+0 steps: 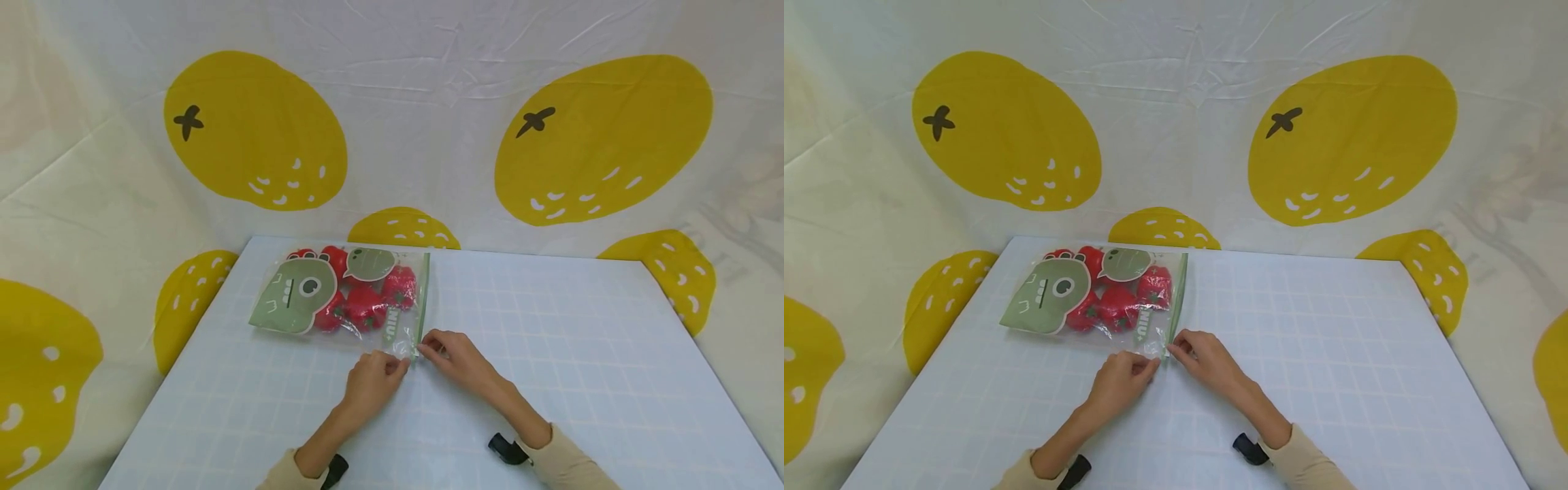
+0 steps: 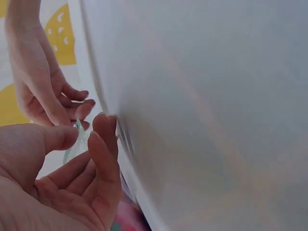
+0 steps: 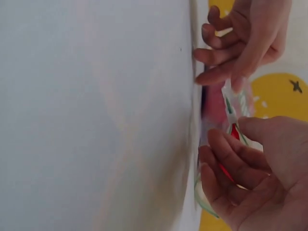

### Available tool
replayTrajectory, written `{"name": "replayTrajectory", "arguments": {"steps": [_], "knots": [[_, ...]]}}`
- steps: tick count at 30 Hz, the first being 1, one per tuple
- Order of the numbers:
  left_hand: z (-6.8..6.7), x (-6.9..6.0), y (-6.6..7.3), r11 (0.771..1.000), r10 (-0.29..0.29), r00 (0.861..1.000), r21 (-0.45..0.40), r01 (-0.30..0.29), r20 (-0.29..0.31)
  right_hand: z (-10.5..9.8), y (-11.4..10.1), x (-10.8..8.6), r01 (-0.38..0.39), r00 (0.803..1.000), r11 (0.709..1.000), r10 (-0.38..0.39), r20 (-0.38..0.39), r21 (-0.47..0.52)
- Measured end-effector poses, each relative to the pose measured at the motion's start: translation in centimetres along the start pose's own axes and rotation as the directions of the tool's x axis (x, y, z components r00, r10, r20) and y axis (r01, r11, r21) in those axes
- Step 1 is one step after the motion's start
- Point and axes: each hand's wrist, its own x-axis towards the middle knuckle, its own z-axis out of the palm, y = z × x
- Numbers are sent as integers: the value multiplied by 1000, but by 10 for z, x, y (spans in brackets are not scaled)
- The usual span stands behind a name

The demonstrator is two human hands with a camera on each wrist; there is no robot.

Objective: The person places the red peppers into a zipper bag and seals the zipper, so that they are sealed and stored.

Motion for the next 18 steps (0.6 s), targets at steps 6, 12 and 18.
{"name": "replayTrajectory", "arguments": {"steps": [6, 12, 18], "knots": [[4, 2, 3, 971, -48, 996, -228, 65, 80, 0, -3, 1, -52, 997, 996, 48, 63, 70], [11, 3, 5, 927, -123, 989, -347, 143, 79, 1, -6, 2, -86, 994, 990, 77, 77, 115], [15, 6, 7, 883, -180, 981, -428, 195, 75, 0, -6, 3, -102, 993, 984, 94, 67, 143]]}}
